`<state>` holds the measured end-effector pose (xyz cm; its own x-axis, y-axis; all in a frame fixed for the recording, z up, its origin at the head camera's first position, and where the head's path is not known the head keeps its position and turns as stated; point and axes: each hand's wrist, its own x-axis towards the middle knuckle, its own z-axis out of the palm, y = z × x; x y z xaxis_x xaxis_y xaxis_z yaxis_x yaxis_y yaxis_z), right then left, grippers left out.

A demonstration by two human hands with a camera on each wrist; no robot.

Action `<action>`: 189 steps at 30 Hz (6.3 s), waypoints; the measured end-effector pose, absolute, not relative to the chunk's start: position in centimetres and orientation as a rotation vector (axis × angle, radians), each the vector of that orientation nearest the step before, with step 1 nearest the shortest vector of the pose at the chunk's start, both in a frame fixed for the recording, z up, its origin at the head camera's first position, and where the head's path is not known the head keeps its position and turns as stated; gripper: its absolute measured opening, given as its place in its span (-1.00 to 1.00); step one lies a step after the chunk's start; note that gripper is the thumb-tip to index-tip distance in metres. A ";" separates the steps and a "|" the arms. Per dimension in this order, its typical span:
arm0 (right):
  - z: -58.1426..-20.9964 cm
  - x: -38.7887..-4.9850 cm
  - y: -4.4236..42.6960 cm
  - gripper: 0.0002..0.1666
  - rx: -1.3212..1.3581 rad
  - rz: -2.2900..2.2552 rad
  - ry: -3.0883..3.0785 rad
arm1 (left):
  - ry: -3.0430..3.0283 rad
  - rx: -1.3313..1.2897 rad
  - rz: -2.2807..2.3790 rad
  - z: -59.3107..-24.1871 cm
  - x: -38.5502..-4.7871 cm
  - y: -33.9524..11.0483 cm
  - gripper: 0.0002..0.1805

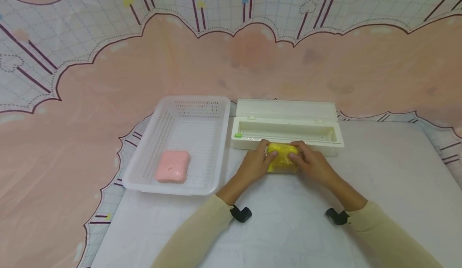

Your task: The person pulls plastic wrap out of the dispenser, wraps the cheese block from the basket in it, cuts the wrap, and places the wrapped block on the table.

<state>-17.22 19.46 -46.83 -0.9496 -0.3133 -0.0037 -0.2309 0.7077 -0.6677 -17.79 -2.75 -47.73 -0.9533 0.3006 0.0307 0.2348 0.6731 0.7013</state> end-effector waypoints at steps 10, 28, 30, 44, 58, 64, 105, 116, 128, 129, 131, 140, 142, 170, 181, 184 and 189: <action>-47.0 -17.0 18.7 -0.50 -0.525 -0.998 3.104 | 3.127 0.446 0.967 -47.8 -17.4 -2.3 -0.56; -45.7 -17.3 18.6 -0.67 -0.559 -0.860 3.243 | 3.279 0.576 0.952 -48.0 -17.2 -1.9 -0.73; -45.5 -17.3 18.8 -0.66 -0.559 -0.862 3.225 | 3.261 0.545 0.950 -47.9 -17.0 -1.9 -0.71; -44.7 -17.5 18.3 -0.55 -0.571 -0.941 3.268 | 3.183 0.254 1.183 -47.3 -15.9 -3.0 -0.57; -42.5 -20.7 10.9 -0.33 -0.613 -0.945 3.063 | 3.059 -0.170 1.595 -48.8 -16.3 -4.2 0.01; -42.7 -23.2 7.4 -0.29 -0.623 -0.824 3.026 | 2.975 -0.133 1.861 -50.4 -18.4 -5.3 -0.15; -41.5 -25.6 6.3 -0.23 -0.222 -0.626 2.685 | 2.714 -0.223 1.938 -51.4 -19.0 -6.7 -0.54; -41.3 -25.8 7.9 -0.30 -0.233 -0.650 2.666 | 2.759 -0.277 1.877 -51.4 -19.2 -6.6 -0.54; -41.3 -26.5 12.1 -0.26 -0.295 -0.623 2.609 | 2.737 -0.314 1.874 -51.2 -19.3 -6.9 -0.51; -41.3 -26.6 12.6 -0.24 -0.292 -0.614 2.600 | 2.743 -0.324 1.869 -51.2 -19.3 -6.9 -0.51; -41.3 -26.7 13.5 -0.22 -0.302 -0.589 2.595 | 2.739 -0.335 1.870 -51.2 -19.3 -6.9 -0.51; -40.5 -25.8 17.4 -0.20 -0.328 -0.513 2.609 | 2.737 -0.340 1.892 -51.3 -19.4 -7.0 -0.52; -40.3 -25.6 18.1 -0.19 -0.324 -0.490 2.618 | 2.745 -0.338 1.891 -51.4 -19.5 -7.0 -0.52; -39.3 -23.4 26.9 -0.20 -0.011 -0.490 2.682 | 2.739 -0.324 1.895 -51.4 -19.4 -6.6 -0.54; -39.2 -23.2 30.6 -0.27 0.017 -0.576 2.704 | 2.715 -0.334 1.904 -51.5 -19.4 -6.7 -0.52; -39.2 -23.3 31.3 -0.30 0.005 -0.565 2.714 | 2.729 -0.328 1.911 -51.6 -19.4 -6.7 -0.52; -39.8 -22.8 31.2 -0.35 0.031 -0.677 2.684 | 2.725 -0.330 1.930 -51.4 -19.5 -6.8 -0.52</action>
<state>-22.82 31.20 -39.83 -0.9310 -0.0685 -0.3586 0.1099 0.8841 -0.4542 -19.45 -6.80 -51.41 -0.9580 -0.2802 0.0609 -0.0355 0.3268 0.9444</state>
